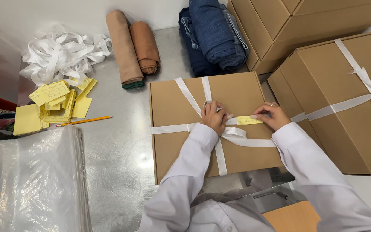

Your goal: The person ties a white ribbon on a cardboard box and places it on a stack. They then open a clear plastic bag, place a folded brown garment inside, seal the bag, and put it into an open cardboard box.

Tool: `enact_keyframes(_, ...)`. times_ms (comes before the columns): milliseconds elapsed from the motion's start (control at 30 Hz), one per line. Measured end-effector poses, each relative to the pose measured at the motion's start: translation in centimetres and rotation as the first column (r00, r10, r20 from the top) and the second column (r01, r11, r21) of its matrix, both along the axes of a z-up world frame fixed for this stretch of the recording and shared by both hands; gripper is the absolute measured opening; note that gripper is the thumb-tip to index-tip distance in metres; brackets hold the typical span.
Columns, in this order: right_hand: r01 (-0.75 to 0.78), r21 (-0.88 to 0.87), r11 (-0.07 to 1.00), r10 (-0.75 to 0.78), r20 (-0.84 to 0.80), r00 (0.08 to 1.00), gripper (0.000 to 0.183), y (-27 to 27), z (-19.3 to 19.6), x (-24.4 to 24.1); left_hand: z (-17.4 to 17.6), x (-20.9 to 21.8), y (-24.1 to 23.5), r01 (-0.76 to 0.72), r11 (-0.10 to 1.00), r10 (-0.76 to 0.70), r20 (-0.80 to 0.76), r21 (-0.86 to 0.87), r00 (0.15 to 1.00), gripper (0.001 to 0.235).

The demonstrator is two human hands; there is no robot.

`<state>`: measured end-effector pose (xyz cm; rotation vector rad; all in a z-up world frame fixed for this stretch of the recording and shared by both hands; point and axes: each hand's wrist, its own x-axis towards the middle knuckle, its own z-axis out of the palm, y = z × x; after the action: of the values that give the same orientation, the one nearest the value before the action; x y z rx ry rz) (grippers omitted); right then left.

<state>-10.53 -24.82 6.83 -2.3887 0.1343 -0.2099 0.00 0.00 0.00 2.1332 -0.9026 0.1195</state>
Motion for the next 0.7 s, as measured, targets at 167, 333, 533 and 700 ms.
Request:
enact_keyframes(167,-0.005,0.045,0.999,0.004,0.024,1.0,0.01,-0.5,-0.4,-0.2,0.2,0.0,0.0,0.002,1.0,-0.002,-0.008,0.0,1.0,0.016)
enact_keyframes(333,0.023,0.04,0.999,-0.025,0.036,0.999,0.012,-0.7,-0.4,-0.6,0.4,-0.1,0.2,0.001,1.0,-0.001,-0.005,0.006,1.0,0.017)
enact_keyframes(533,0.057,-0.006,0.998,-0.057,0.054,0.997,0.011,-0.9,-0.5,-1.1,-0.2,-0.1,0.0,-0.012,1.0,0.012,0.021,0.016,1.0,0.017)
enact_keyframes(700,0.074,-0.045,0.996,-0.071,0.055,0.996,0.022,-0.7,-0.5,-1.4,0.1,-0.2,0.1,-0.003,1.0,0.002,0.032,0.013,0.999,0.017)
